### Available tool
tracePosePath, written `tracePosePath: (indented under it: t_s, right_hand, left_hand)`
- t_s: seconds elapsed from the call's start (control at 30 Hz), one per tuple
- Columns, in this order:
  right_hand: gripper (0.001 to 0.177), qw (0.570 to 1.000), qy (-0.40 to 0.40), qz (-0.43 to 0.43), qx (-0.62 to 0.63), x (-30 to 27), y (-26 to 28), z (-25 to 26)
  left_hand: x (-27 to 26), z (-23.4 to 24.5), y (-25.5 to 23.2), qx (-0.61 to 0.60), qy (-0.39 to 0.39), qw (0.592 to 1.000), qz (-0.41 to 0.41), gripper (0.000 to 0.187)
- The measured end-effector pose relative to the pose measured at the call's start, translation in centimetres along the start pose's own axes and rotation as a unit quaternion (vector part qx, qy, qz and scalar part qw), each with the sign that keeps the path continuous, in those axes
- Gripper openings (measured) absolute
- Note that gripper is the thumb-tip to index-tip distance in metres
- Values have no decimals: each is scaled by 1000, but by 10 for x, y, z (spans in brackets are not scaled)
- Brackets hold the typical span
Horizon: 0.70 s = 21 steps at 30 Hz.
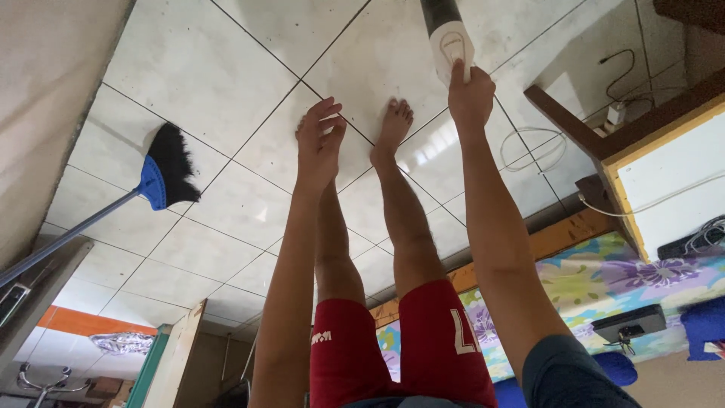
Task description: Vacuuming the tiled floor using a handheld vacuum while sweeping dust into it with a broom.
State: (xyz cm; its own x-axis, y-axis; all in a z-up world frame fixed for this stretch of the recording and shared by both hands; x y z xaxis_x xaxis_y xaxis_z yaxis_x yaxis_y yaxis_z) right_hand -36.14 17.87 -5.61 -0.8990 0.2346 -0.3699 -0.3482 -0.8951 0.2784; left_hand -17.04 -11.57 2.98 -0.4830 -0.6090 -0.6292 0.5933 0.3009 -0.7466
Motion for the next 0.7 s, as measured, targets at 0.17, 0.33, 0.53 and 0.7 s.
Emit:
tracePosePath:
  t_s: [0.17, 0.33, 0.53, 0.7]
  right_hand:
    - [48, 1000, -12, 0, 13, -4, -11, 10]
    - [50, 996, -11, -7, 89, -7, -32, 7]
    - [57, 993, -29, -32, 110, -4, -51, 1]
    - [63, 991, -34, -105, 79, -16, -47, 14]
  left_hand:
    - [-6, -5, 6, 13, 30, 999, -2, 44]
    - [-9, -10, 5, 44, 42, 998, -24, 43]
    - [-9, -11, 4, 28, 41, 998, -25, 43]
    - [-11, -11, 3, 26, 41, 999, 2, 43]
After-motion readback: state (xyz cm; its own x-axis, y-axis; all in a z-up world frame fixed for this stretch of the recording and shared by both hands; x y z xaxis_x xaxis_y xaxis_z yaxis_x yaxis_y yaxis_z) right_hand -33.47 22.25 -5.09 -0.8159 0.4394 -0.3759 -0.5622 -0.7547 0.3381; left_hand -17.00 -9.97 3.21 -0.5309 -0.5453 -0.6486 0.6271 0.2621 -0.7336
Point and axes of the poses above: each hand's wrist, its own x-axis towards the middle knuckle, its own z-axis out of the back of the hand, y = z × x, the point moved 9 cm from there along x, towards the middle knuckle, and after that the axes turned 13 degrees about -y, right-handed, at the moved point
